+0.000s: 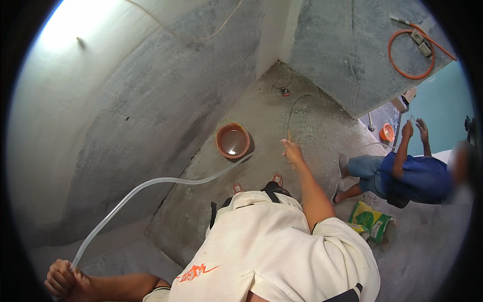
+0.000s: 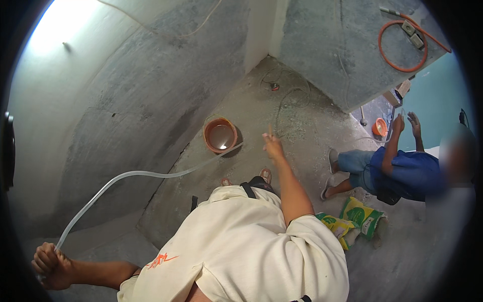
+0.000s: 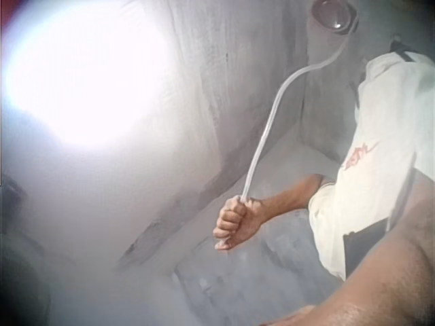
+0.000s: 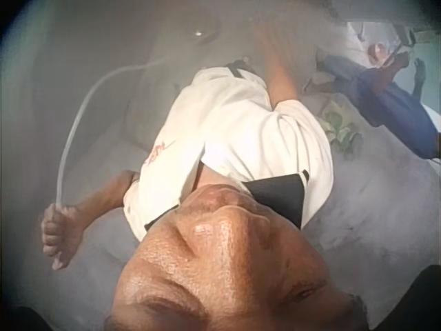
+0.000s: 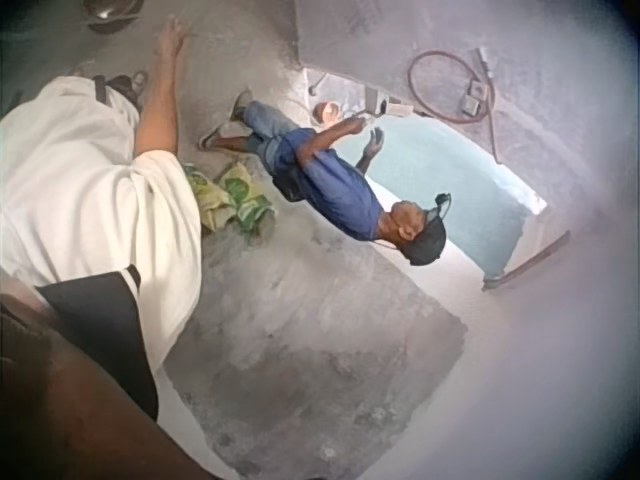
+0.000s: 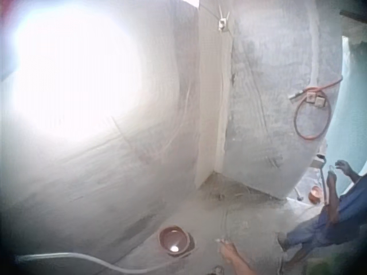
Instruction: The person uses a pencil to mark lines on a wall, following the path of a white conduit pipe. They measure and trace along the pipe to create guidelines for installation.
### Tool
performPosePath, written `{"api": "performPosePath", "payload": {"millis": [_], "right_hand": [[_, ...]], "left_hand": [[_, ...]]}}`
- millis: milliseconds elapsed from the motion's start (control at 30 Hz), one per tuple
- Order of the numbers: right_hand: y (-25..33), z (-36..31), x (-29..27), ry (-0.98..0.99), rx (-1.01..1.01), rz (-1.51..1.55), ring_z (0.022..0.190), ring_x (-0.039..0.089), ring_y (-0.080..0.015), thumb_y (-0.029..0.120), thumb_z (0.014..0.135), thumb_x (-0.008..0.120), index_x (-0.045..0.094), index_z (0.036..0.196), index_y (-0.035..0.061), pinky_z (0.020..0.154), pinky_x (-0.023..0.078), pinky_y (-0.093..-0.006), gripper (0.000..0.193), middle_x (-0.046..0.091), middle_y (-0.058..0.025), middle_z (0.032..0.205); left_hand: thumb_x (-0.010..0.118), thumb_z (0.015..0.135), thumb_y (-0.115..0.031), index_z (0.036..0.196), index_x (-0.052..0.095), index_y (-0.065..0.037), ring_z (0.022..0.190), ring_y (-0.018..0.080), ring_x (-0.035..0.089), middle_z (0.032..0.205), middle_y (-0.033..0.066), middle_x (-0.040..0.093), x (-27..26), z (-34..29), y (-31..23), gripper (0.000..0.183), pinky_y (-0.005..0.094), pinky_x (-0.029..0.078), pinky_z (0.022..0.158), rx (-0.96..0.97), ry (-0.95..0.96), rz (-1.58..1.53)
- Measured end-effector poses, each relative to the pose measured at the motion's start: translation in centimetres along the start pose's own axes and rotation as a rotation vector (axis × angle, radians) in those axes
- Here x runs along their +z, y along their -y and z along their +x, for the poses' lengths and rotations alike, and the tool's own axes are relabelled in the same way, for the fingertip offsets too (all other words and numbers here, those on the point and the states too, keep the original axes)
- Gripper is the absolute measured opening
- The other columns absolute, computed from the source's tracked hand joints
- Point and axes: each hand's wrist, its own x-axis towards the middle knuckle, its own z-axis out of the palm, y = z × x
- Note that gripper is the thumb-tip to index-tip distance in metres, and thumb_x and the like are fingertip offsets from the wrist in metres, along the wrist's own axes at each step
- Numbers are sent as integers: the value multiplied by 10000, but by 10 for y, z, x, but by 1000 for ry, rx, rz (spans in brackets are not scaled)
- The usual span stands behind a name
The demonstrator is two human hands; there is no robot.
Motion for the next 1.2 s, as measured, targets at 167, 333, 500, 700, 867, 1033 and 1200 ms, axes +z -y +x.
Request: {"api": "performPosePath", "payload": {"millis": [167,333,500,700,867,1033,1200], "right_hand": [[8,-64,116,387,17,78,437,330,-37,529,1037,562,602,1369,105,391,287,-230,540,659,-54,835],[19,-71,144,483,83,317,454,373,-40,315,979,696,663,1163,75,397,286,-216,304,671,-53,902],[19,-83,143,411,72,369,440,366,-16,110,924,707,654,1117,52,374,262,-200,208,659,-41,904],[26,-79,123,260,41,376,446,364,-22,84,928,645,620,1212,39,374,290,-212,289,652,-49,898],[19,-56,111,90,10,496,464,389,-31,49,915,648,595,1266,16,394,309,-217,356,651,-52,940],[24,-25,93,-76,-6,533,455,366,-45,53,917,679,586,1269,14,401,313,-230,366,634,-35,927],[55,4,94,-124,-53,709,463,356,-58,102,930,710,618,1116,23,415,306,-235,222,615,-25,888]], "left_hand": [[621,791,-320,619,340,-153,527,143,339,579,-5,338,-31,-21,-55,369,292,313,595,41,9,97],[609,857,-296,635,392,-138,551,125,396,608,-8,417,-69,-45,-99,348,282,356,668,125,-91,176],[597,924,-271,651,445,-123,575,106,453,637,-10,496,-103,-74,-131,346,271,399,742,205,-185,242],[607,923,-239,691,317,-156,589,58,255,679,-47,358,-154,-106,-144,381,232,313,712,83,-88,-30],[613,893,-325,675,266,-183,595,81,165,660,-46,266,-175,-122,-130,433,290,241,594,-17,89,-151],[386,1071,-556,707,370,-158,545,86,214,650,-43,256,-69,-87,-54,540,282,221,481,197,114,100],[405,1058,-560,690,352,-165,542,85,191,639,-53,227,-73,-87,-63,543,279,193,479,205,85,84]]}}
